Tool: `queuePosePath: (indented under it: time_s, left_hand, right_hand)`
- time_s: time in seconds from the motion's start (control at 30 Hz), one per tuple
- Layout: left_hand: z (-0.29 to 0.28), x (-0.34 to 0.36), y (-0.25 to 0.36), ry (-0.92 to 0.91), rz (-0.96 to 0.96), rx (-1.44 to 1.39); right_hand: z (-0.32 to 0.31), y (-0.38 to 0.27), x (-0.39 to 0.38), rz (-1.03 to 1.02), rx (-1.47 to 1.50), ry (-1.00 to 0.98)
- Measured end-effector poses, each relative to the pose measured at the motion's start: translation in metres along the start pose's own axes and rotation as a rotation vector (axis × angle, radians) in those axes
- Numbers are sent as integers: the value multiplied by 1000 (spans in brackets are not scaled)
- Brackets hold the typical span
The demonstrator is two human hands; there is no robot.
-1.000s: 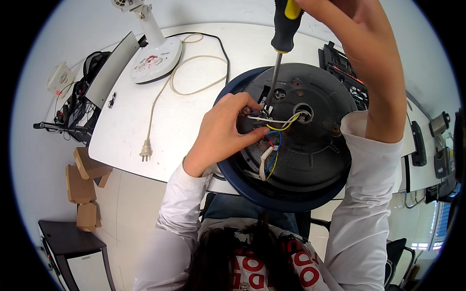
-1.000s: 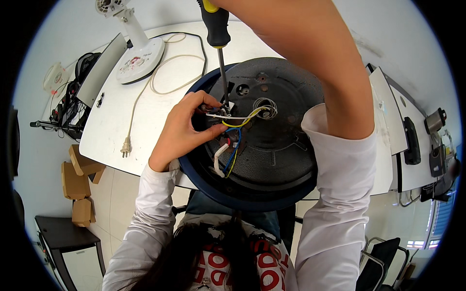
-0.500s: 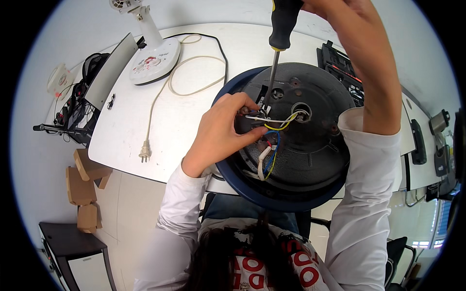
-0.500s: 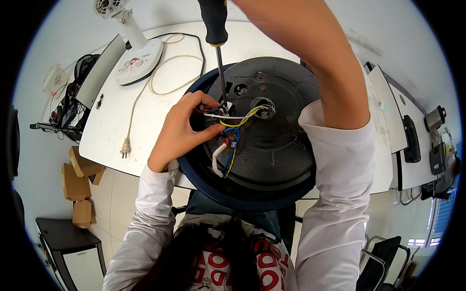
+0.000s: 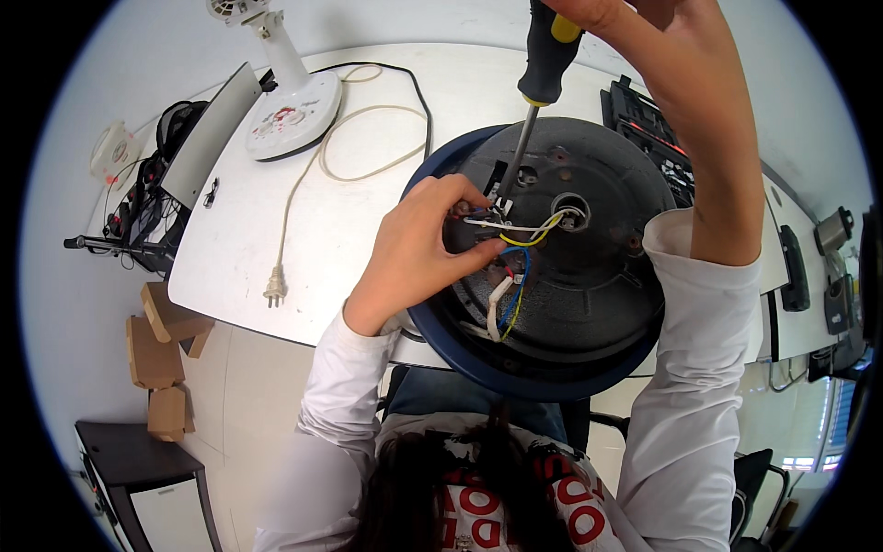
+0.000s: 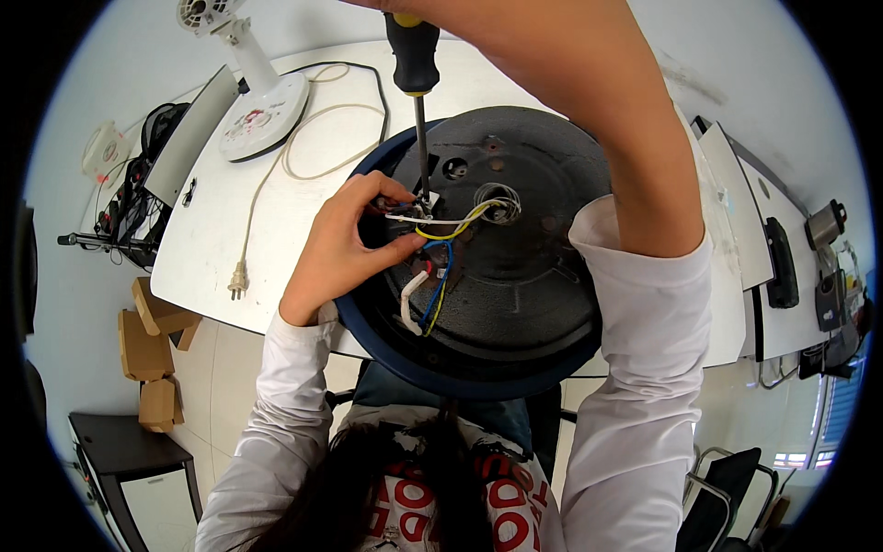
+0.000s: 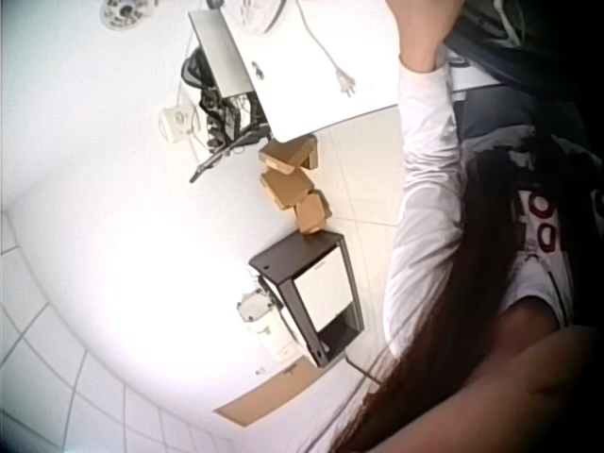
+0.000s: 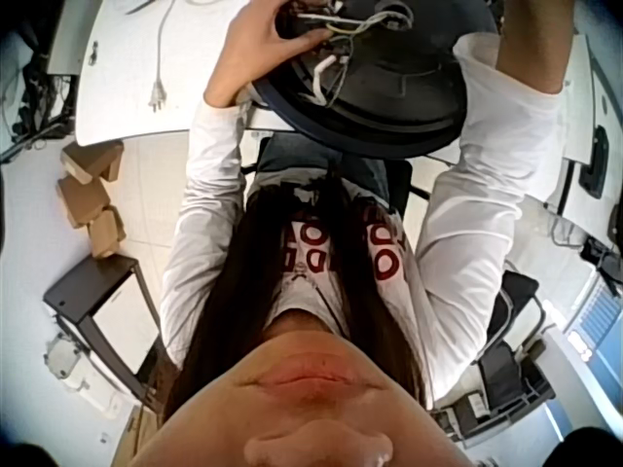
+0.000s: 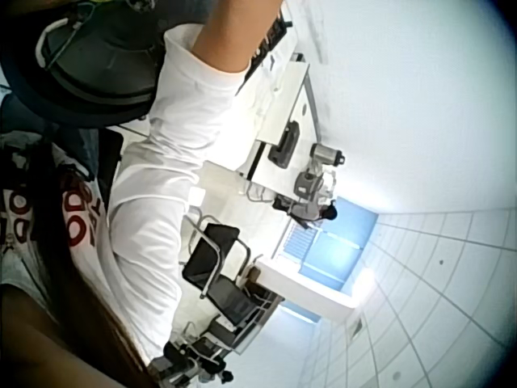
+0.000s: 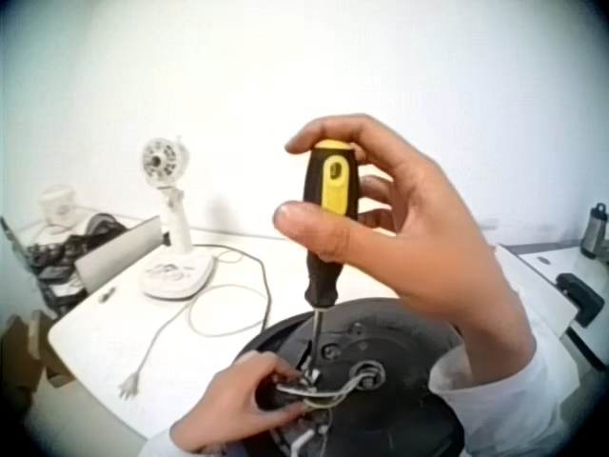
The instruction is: The person uses a screwdriver to tighten screws on the internal components of a disassembled appliance base. They manipulate wires and secure parts within the circular housing while seated at a workbench.
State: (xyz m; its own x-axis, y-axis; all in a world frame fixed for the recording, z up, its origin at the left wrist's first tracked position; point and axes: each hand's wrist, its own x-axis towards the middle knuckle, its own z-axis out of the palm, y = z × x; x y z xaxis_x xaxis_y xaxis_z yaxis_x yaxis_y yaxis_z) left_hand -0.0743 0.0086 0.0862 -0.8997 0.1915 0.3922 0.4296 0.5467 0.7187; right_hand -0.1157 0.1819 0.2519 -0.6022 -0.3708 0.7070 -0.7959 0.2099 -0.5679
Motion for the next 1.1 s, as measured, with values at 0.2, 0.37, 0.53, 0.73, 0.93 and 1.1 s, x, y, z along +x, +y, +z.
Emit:
queuePosePath:
  time_s: [0.2, 0.37, 0.53, 0.73, 0.93, 1.1]
  left_hand:
    - [1, 0, -1, -8, -20, 9]
    - [0, 0, 0, -7, -1, 13]
    - [1, 0, -1, 3, 1, 4]
    - [1, 1, 0, 1, 36, 2]
    - [3, 1, 0, 13, 37, -24]
    - [3, -1, -1, 19, 44, -41]
  right_hand:
    - [1, 6, -6, -154, 110, -2]
    - [6, -23, -11, -171, -21, 11]
    - [-5, 0, -11, -241, 17, -82]
    - [-9, 33, 1, -270, 160, -99]
    - [-12, -5, -18, -178, -109, -150]
    - [25, -30, -28, -104, -252, 196]
